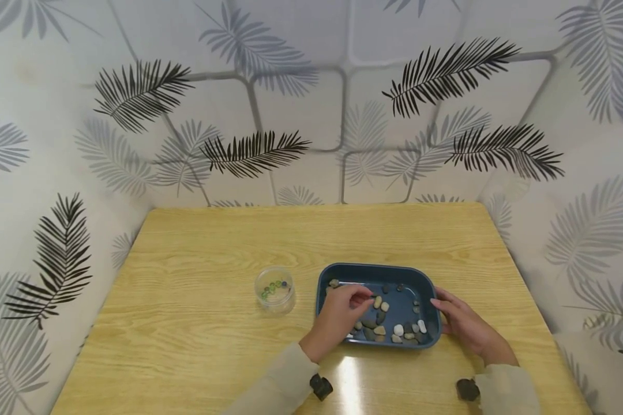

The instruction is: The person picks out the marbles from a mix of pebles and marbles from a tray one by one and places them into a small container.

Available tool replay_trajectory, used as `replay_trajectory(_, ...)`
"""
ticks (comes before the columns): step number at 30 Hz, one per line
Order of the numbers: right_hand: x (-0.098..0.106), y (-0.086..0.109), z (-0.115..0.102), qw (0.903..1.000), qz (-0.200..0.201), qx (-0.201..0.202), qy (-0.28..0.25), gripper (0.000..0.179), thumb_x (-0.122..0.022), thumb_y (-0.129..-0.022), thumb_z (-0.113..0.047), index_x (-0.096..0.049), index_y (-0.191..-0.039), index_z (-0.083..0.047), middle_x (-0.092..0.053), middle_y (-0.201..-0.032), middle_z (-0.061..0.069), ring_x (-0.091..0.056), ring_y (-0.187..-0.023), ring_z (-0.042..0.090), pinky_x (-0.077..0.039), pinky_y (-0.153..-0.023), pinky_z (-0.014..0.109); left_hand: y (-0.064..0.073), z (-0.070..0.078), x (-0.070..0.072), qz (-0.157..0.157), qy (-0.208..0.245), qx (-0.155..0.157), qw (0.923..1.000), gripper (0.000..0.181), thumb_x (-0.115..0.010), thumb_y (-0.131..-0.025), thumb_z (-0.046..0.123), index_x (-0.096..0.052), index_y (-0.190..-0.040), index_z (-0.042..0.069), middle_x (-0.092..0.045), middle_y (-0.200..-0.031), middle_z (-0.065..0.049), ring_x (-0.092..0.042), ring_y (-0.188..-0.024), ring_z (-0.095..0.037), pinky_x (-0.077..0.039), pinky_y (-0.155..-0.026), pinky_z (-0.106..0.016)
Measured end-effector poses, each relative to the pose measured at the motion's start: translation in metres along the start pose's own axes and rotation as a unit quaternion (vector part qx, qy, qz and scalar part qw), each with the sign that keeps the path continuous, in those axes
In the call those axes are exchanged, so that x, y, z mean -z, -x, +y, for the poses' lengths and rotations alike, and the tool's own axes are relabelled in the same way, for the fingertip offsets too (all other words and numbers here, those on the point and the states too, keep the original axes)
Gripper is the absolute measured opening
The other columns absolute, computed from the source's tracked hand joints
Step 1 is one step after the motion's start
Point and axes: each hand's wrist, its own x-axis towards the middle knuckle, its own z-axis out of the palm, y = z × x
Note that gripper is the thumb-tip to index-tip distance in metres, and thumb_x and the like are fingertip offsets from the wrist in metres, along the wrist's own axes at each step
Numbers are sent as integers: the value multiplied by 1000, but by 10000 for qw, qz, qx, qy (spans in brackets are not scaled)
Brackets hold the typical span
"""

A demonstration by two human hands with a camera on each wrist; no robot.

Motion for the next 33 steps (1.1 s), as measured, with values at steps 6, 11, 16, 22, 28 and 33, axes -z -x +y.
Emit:
replay_trajectory(6, 0, 1, -1, 10000, -58, 70, -12, 61, -38, -95, -32, -7, -143, -9, -42, -119, -19, -50, -103, 6, -43, -82, 35, -8, 10, -7, 90, -196, -170, 9996, 14, -58, -86, 23, -62, -97, 14, -56, -86, 9, -50, -74, 5, -42, -64, -10)
replay_trajectory(11, -1, 2, -1, 9999, -44, 118, -33, 64, -39, -94, -32, -6, -142, -7, -45, -117, -18, -51, -102, 6, -43, -81, 35, -16, 12, -12, 50, -194, -64, 9998, 16, -58, -86, 24, -62, -98, 14, -57, -87, 9, -51, -74, 5, -42, -64, -11)
replay_trajectory(16, -1, 2, -1, 9999, -4, 122, -30, 65, -40, -94, -31, -5, -142, -6, -46, -116, -17, -52, -102, 6, -44, -81, 35, -26, 12, -18, -122, -197, 96, 9997, 14, -58, -86, 20, -62, -97, 13, -55, -83, 10, -50, -71, 4, -42, -61, -12)
replay_trajectory(22, 0, 2, 0, 9999, -28, 101, -28, 64, -39, -94, -31, -5, -142, -6, -44, -119, -15, -51, -103, 5, -43, -81, 36, -37, 16, -21, -352, -367, 178, 9985, 16, -57, -86, 21, -62, -100, 13, -55, -83, 11, -50, -70, 3, -42, -60, -12)
replay_trajectory(28, 0, 1, -2, 9999, -78, 49, -50, 64, -39, -94, -32, -4, -142, -7, -37, -126, -9, -49, -104, 4, -42, -83, 36, -45, 17, -26, -668, -910, 409, 9928, 21, -59, -85, 24, -61, -104, 15, -58, -90, 7, -48, -68, 2, -42, -60, -15)
replay_trajectory(33, 0, 1, -3, 9998, -155, 27, -120, 63, -39, -95, -31, -5, -142, -7, -37, -126, -10, -48, -105, 4, -42, -83, 38, -50, 15, -31, -822, -1114, 556, 9888, 24, -60, -85, 24, -61, -106, 12, -59, -94, 4, -50, -72, 1, -43, -63, -17)
